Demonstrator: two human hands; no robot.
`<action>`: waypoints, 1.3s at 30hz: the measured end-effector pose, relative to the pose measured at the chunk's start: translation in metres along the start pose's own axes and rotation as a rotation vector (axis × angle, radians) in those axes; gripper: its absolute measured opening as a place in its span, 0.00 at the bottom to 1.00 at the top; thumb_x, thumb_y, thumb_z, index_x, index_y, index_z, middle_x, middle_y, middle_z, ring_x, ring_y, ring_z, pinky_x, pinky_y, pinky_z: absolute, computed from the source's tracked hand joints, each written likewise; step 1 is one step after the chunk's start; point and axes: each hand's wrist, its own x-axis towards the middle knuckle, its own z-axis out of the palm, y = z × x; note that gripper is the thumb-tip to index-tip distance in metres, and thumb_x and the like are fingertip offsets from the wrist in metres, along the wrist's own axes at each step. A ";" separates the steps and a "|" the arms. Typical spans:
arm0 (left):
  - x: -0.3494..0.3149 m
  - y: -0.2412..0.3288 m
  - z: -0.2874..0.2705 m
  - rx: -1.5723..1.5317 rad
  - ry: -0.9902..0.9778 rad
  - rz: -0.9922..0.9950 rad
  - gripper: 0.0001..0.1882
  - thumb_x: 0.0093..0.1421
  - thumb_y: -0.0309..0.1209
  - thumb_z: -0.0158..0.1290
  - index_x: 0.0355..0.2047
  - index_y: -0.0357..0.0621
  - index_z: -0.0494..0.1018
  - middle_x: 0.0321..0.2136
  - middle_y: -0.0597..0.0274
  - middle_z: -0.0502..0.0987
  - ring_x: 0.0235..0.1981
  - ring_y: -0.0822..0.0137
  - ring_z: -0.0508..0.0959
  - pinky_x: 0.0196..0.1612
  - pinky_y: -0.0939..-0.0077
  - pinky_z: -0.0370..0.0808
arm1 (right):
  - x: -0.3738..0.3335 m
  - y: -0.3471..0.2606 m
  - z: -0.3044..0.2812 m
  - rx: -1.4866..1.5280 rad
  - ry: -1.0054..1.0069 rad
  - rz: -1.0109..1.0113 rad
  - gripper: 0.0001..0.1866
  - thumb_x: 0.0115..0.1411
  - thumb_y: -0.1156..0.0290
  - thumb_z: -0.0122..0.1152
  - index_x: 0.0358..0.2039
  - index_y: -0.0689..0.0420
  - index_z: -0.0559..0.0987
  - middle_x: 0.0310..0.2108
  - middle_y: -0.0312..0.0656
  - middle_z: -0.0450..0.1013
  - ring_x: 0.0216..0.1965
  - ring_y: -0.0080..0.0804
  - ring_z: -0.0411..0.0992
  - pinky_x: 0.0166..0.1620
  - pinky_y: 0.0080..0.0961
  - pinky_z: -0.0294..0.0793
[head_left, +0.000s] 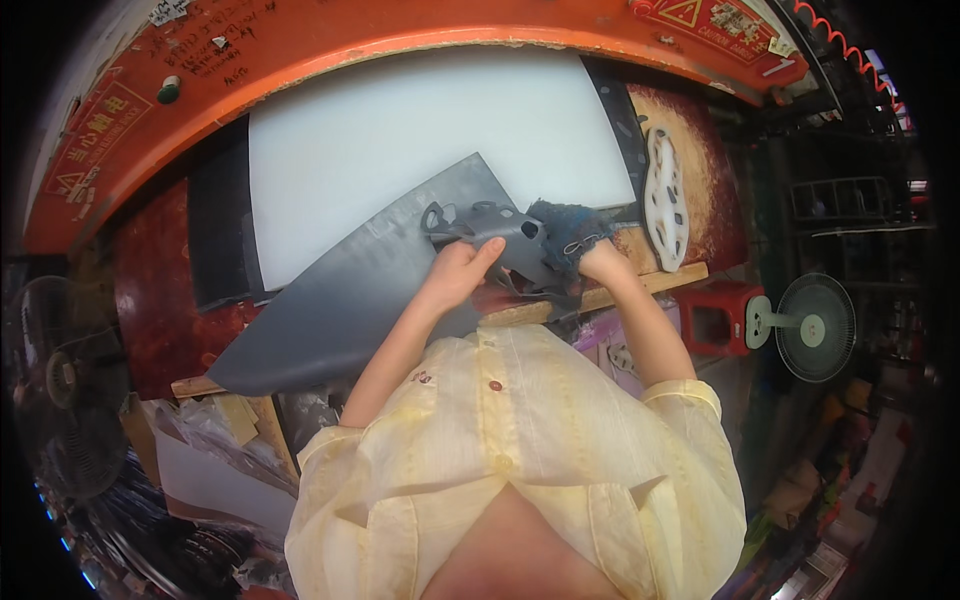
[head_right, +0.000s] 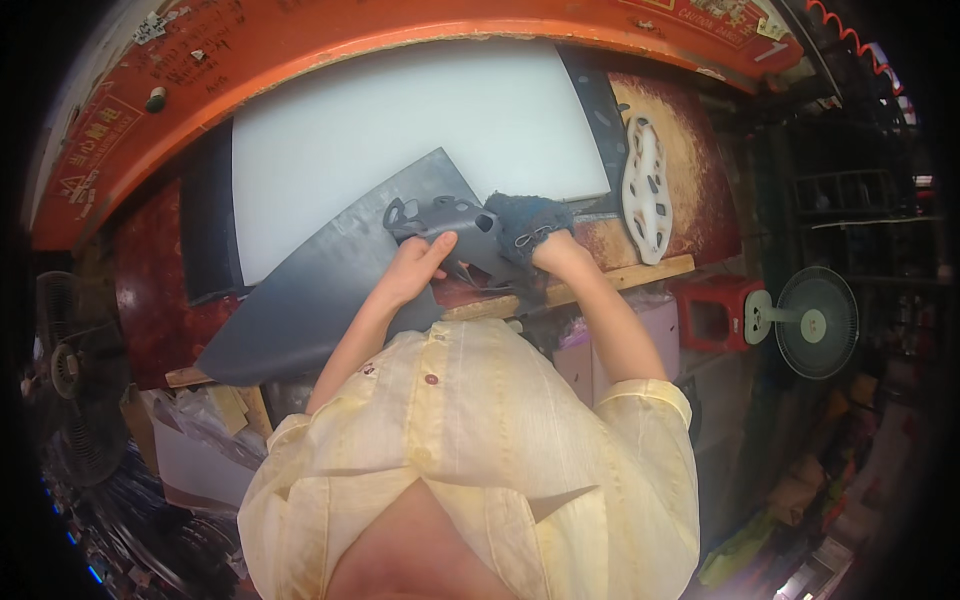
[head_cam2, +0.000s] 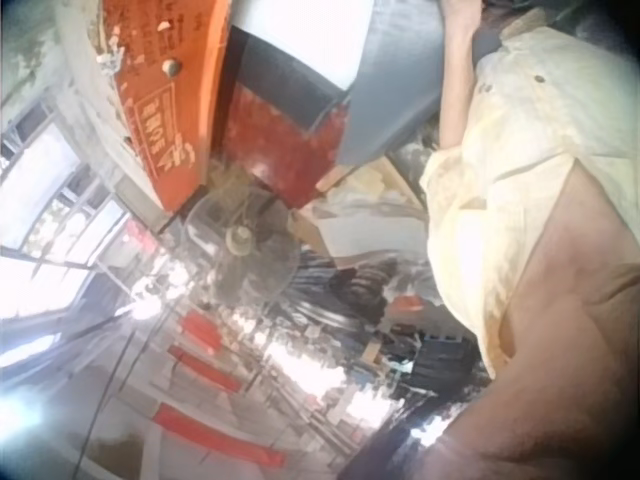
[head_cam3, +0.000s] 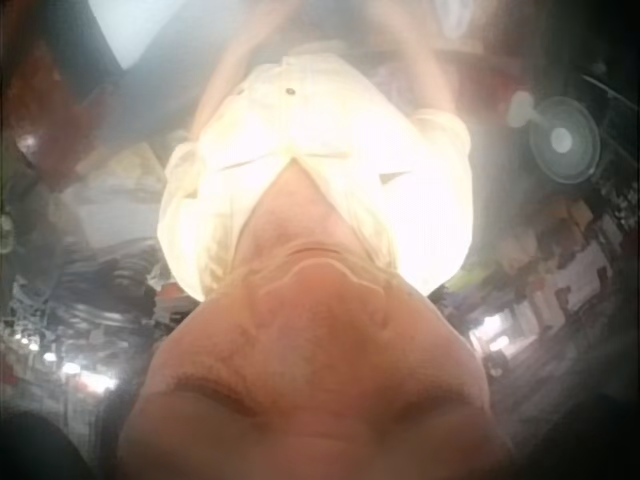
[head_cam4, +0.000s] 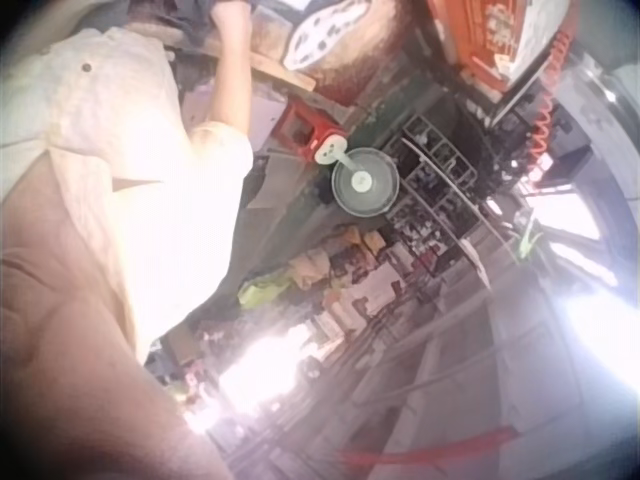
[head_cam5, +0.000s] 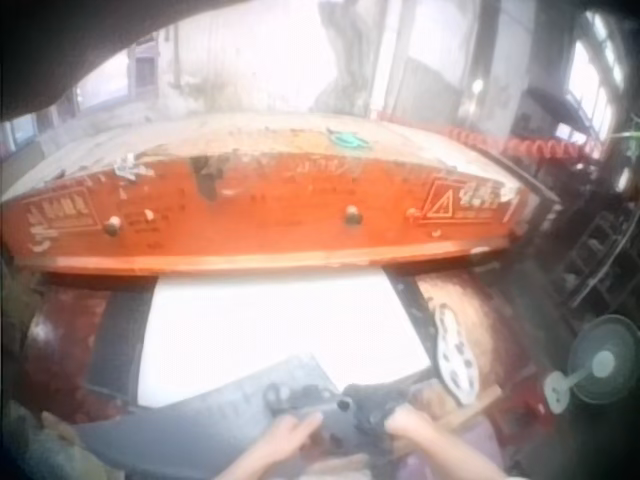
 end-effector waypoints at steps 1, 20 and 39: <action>0.000 -0.002 0.004 0.022 0.025 0.024 0.38 0.61 0.64 0.41 0.25 0.37 0.80 0.18 0.54 0.77 0.24 0.59 0.77 0.32 0.68 0.72 | -0.003 0.002 0.000 -0.001 0.012 0.004 0.17 0.50 0.65 0.56 0.41 0.51 0.76 0.34 0.51 0.76 0.37 0.49 0.75 0.39 0.39 0.73; 0.004 0.027 0.004 -0.665 0.075 -0.006 0.16 0.64 0.40 0.52 0.42 0.40 0.70 0.29 0.65 0.76 0.23 0.77 0.74 0.23 0.84 0.72 | -0.020 0.047 -0.006 1.382 -0.272 0.202 0.27 0.49 0.73 0.63 0.53 0.59 0.72 0.42 0.40 0.74 0.39 0.27 0.73 0.41 0.23 0.75; -0.013 0.027 0.028 -0.799 0.111 0.129 0.14 0.64 0.40 0.53 0.37 0.39 0.72 0.30 0.65 0.76 0.31 0.76 0.75 0.31 0.79 0.75 | -0.059 0.024 0.025 1.568 0.166 0.155 0.20 0.50 0.69 0.61 0.43 0.64 0.76 0.37 0.41 0.74 0.36 0.29 0.74 0.39 0.24 0.75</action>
